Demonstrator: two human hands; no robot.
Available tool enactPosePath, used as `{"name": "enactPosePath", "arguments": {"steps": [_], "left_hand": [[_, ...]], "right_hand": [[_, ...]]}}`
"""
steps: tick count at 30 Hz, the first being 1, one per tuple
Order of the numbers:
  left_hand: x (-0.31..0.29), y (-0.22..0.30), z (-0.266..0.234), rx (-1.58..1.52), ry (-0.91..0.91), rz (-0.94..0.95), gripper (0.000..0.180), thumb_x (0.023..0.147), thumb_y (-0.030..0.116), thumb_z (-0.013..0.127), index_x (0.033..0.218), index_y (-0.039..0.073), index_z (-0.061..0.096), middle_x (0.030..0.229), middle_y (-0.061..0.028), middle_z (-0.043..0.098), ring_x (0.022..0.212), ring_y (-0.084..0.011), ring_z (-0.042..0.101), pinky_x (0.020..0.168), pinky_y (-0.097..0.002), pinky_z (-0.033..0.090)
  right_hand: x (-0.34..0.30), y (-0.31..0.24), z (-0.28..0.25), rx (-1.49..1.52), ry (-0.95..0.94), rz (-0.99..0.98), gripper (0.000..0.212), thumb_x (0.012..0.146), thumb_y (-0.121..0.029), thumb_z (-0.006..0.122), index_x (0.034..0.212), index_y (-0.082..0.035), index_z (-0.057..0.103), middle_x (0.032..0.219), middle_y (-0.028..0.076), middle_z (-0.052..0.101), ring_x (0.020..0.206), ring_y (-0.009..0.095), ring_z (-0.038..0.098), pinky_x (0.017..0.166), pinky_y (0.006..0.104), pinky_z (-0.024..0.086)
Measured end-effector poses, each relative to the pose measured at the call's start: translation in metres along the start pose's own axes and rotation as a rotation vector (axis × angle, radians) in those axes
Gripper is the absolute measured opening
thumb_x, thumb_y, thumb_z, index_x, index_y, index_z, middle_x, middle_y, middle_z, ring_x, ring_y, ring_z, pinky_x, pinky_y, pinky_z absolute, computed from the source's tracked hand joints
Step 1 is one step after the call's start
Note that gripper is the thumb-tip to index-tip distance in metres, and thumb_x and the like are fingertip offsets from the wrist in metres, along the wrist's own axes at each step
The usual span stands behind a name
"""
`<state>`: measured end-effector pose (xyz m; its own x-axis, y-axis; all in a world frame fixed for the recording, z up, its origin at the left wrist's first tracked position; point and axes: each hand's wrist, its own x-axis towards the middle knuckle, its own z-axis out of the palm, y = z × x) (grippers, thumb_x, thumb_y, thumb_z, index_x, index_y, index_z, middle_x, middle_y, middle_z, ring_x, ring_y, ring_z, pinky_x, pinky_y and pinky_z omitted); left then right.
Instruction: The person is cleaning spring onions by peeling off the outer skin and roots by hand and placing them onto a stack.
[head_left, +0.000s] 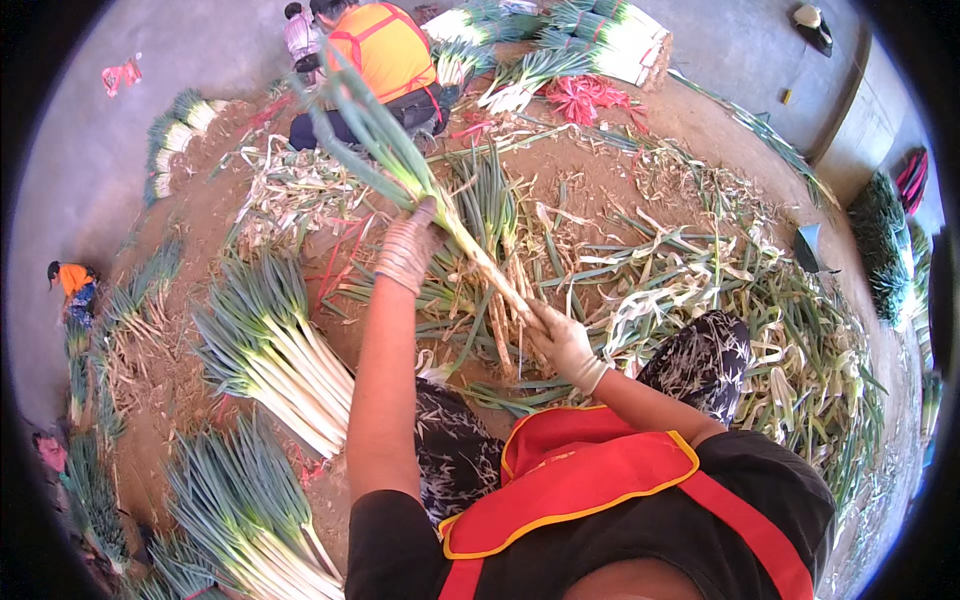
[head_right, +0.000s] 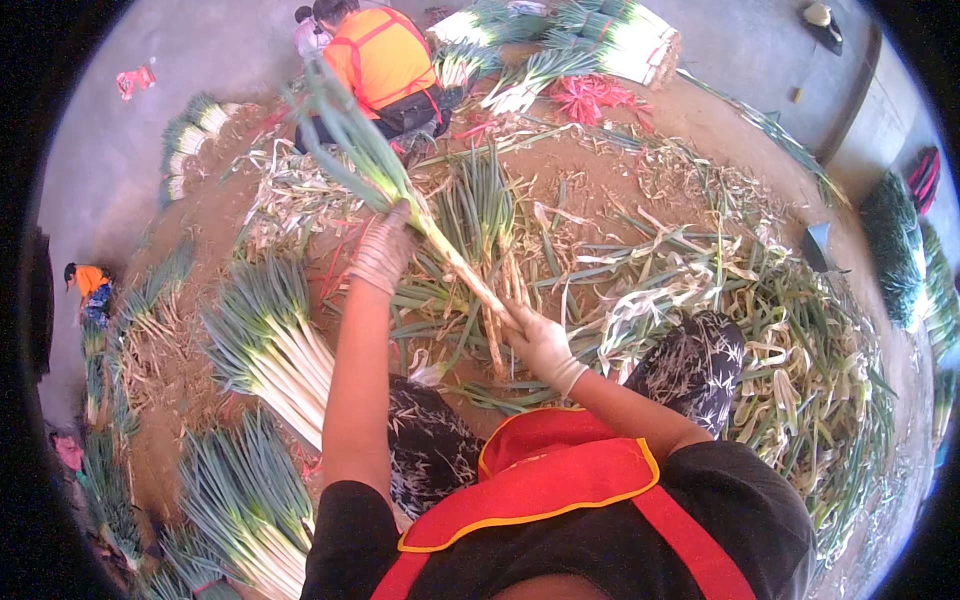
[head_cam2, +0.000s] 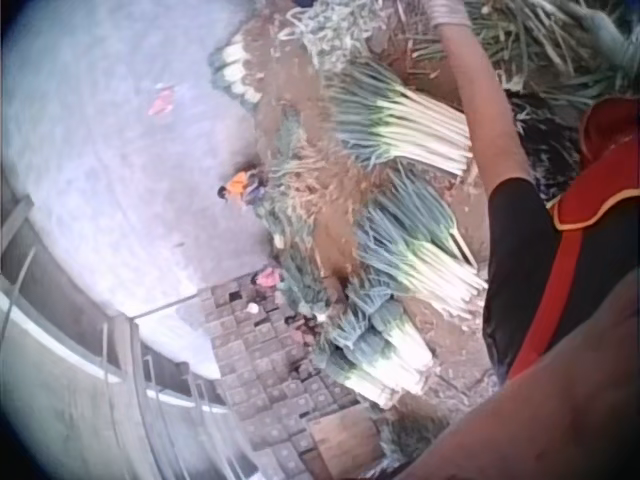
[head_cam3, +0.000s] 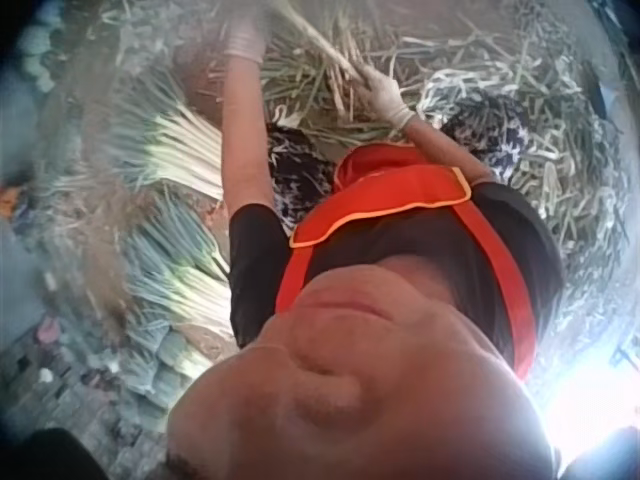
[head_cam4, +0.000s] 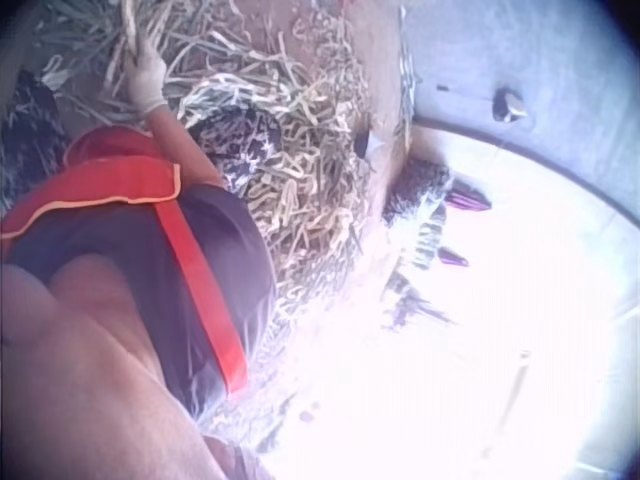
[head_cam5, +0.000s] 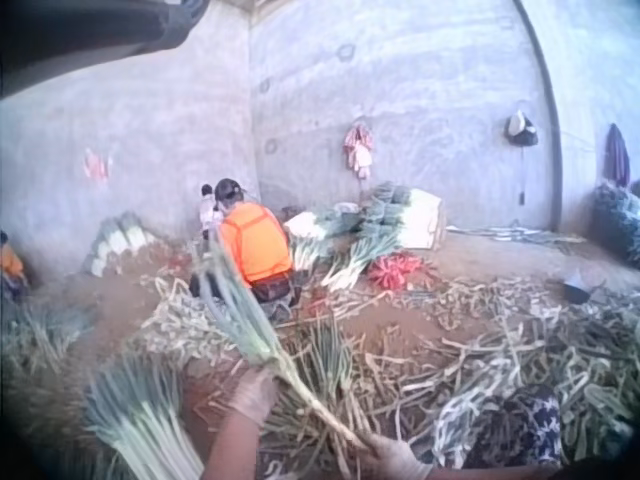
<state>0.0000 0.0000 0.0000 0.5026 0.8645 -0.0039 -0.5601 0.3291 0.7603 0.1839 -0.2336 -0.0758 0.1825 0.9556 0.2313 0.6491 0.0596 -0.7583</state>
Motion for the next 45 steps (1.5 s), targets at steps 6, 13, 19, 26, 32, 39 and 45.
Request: {"name": "enactPosePath", "arguments": {"steps": [6, 13, 19, 26, 32, 39, 45], "left_hand": [[0.017, -0.003, -0.031, -0.087, 0.076, -0.036, 0.033, 0.093, 0.024, 0.064, 0.122, 0.014, 0.055, 0.112, -0.001, 0.06, 0.099, -0.0175, 0.058, 0.081, -0.034, 0.05], [0.024, 0.0, -0.039, -0.156, 0.093, 0.024, 0.029, 0.091, 0.03, 0.067, 0.113, 0.013, 0.059, 0.097, 0.0016, 0.061, 0.086, -0.014, 0.056, 0.069, -0.026, 0.045], [0.03, 0.013, -0.078, -0.145, 0.273, 0.095, 0.025, 0.093, 0.033, 0.064, 0.102, 0.011, 0.059, 0.082, -0.0009, 0.062, 0.069, -0.0134, 0.058, 0.05, -0.0241, 0.041], [0.027, 0.024, -0.064, -0.031, 0.357, 0.151, 0.027, 0.097, 0.033, 0.057, 0.108, 0.009, 0.057, 0.084, -0.0087, 0.066, 0.069, -0.0184, 0.063, 0.043, -0.0233, 0.041], [0.028, 0.007, -0.048, -0.308, 0.221, 0.065, 0.038, 0.097, 0.042, 0.053, 0.108, 0.006, 0.055, 0.087, -0.0107, 0.064, 0.075, -0.0216, 0.065, 0.055, -0.0302, 0.052], [0.022, -0.066, -0.024, 0.333, -0.144, -0.428, 0.023, 0.095, 0.027, 0.056, 0.1, 0.004, 0.057, 0.087, -0.0104, 0.064, 0.083, -0.0286, 0.065, 0.072, -0.0428, 0.051], [0.009, -0.146, -0.06, 2.12, -1.23, 0.027, 0.032, 0.094, 0.023, 0.046, 0.101, 0.001, 0.07, 0.098, -0.0206, 0.068, 0.09, -0.0359, 0.066, 0.081, -0.0438, 0.054]], "right_hand": [[0.071, -0.033, 0.021, 0.278, 0.056, 0.02, 0.032, 0.089, -0.025, 0.067, 0.107, 0.0, 0.061, 0.095, 0.015, 0.067, 0.084, 0.022, 0.065, 0.079, 0.0336, 0.051], [0.214, -0.096, 0.044, 0.628, -0.119, -0.065, 0.02, 0.084, -0.01, 0.07, 0.098, 0.001, 0.061, 0.082, 0.003, 0.063, 0.074, 0.01, 0.054, 0.068, 0.0267, 0.048], [0.157, -0.013, 0.078, 0.652, -0.242, 0.172, 0.024, 0.091, -0.015, 0.065, 0.107, 0.001, 0.057, 0.084, 0.001, 0.058, 0.064, 0.01, 0.052, 0.06, 0.0258, 0.048], [0.057, 0.124, 0.036, 1.033, -0.279, 0.717, 0.033, 0.093, -0.023, 0.062, 0.12, -0.004, 0.06, 0.09, 0.005, 0.063, 0.077, 0.011, 0.061, 0.061, 0.0288, 0.05], [0.063, -0.031, 0.042, 0.597, -0.375, 0.482, 0.039, 0.096, -0.031, 0.058, 0.125, -0.005, 0.06, 0.089, 0.006, 0.065, 0.074, 0.016, 0.058, 0.067, 0.0298, 0.048], [0.1, -0.049, 0.023, 0.148, 0.16, -0.044, 0.039, 0.096, -0.024, 0.059, 0.126, 0.001, 0.057, 0.082, 0.008, 0.066, 0.071, 0.011, 0.058, 0.067, 0.0265, 0.05], [0.121, -0.072, -0.014, 0.108, 0.131, 0.007, 0.04, 0.096, -0.024, 0.058, 0.124, 0.005, 0.056, 0.088, 0.014, 0.069, 0.077, 0.013, 0.063, 0.074, 0.0281, 0.05]]}}
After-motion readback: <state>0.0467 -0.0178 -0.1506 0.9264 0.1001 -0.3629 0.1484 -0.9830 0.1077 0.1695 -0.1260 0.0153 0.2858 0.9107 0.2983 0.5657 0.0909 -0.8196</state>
